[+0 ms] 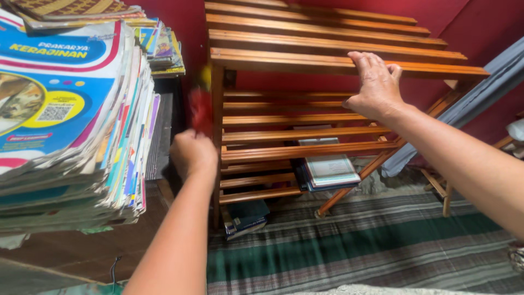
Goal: The person uses a colorful feather duster to clean a wooden slatted rack. They systematically wipe the horizontal slats and vertical supports of the rack, moving from the top to the bottom sections while holding the structure steady with their left hand.
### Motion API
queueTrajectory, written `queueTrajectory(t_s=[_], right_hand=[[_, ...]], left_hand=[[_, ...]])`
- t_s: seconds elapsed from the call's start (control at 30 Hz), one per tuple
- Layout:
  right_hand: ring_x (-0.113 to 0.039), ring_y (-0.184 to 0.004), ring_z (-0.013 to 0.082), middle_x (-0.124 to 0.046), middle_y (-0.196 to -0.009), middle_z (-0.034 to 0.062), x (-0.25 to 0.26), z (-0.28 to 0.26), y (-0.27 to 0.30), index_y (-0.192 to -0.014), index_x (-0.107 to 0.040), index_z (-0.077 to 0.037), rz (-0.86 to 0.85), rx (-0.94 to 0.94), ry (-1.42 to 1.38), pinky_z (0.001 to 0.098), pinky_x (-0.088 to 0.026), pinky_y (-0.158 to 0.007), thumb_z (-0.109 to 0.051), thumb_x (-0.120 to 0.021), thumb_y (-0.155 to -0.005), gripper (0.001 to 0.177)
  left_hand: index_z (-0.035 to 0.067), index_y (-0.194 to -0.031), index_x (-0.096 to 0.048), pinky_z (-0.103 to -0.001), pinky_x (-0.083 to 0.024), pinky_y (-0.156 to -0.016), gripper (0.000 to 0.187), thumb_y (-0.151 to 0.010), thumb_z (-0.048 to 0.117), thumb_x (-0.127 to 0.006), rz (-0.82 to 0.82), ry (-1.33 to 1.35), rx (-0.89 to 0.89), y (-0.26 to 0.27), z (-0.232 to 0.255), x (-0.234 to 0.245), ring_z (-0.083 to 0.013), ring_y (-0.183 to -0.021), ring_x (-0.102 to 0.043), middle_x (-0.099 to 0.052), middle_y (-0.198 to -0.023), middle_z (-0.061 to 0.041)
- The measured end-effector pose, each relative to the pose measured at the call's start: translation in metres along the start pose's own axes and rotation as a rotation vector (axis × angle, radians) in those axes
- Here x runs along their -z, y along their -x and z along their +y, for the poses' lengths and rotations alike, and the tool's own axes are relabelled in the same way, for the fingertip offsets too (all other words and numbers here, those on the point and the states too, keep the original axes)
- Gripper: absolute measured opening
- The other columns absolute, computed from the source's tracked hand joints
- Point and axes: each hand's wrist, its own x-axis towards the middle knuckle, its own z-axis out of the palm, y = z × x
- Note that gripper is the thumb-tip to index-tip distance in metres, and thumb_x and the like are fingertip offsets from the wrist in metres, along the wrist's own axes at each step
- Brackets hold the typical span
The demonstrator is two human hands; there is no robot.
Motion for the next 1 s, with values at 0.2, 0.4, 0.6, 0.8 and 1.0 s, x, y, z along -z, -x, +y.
queueTrajectory(t_s=[0.2,0.4,0.6,0.8,1.0], right_hand=[[-0.034,-0.148,0.0264,-0.047,-0.15,0.0111,-0.003,-0.001,-0.002,-0.153,-0.04,-0.013,-0.001,-0.003,0.022,0.0501,-0.023,-0.112,-0.031,-0.092,-0.06,0.108],[-0.029,-0.152,0.0259,-0.045,-0.154,0.0118,-0.006,0.01,-0.007,-0.157,-0.037,-0.012,-0.05,-0.003,0.03,0.0496,-0.021,-0.115,-0.035,-0.093,-0.061,0.113],[-0.026,-0.15,0.0287,-0.041,-0.155,0.0151,-0.011,0.009,-0.009,-0.156,-0.036,-0.01,-0.029,0.005,0.031,0.0504,-0.021,-0.111,-0.036,-0.094,-0.058,0.116],[-0.03,-0.154,0.0257,-0.043,-0.159,0.0118,-0.007,0.01,-0.003,-0.159,-0.036,-0.011,-0.074,-0.029,-0.019,0.0506,-0.023,-0.119,-0.036,-0.09,-0.064,0.112],[-0.024,-0.152,0.0287,-0.039,-0.158,0.0138,-0.009,0.014,-0.009,-0.158,-0.034,-0.012,-0.073,0.015,0.01,0.0517,-0.021,-0.114,-0.037,-0.092,-0.061,0.116]], left_hand=[[0.008,-0.114,-0.075,-0.048,-0.056,-0.074,0.028,-0.097,0.008,-0.052,0.137,0.083,-0.373,0.026,-0.008,-0.01,-0.0383,-0.086,-0.073,-0.074,-0.089,-0.022],[0.008,-0.104,-0.078,-0.044,-0.059,-0.077,0.027,-0.101,0.014,-0.052,-0.098,0.006,-0.036,0.032,-0.021,0.019,-0.0308,-0.081,-0.077,-0.076,-0.087,-0.019],[0.018,-0.114,-0.074,-0.044,-0.058,-0.074,0.027,-0.098,0.014,-0.053,-0.121,-0.08,-0.058,0.041,-0.026,0.008,-0.0263,-0.077,-0.076,-0.075,-0.083,-0.014],[0.009,-0.119,-0.07,-0.041,-0.061,-0.069,0.028,-0.098,0.015,-0.052,0.084,0.313,-0.134,0.06,-0.006,0.014,-0.0235,-0.075,-0.077,-0.075,-0.087,-0.014],[-0.001,-0.084,-0.077,-0.044,-0.058,-0.077,0.022,-0.091,0.014,-0.063,0.118,-0.136,-0.263,0.047,0.026,0.02,-0.0352,-0.081,-0.073,-0.073,-0.081,-0.023]])
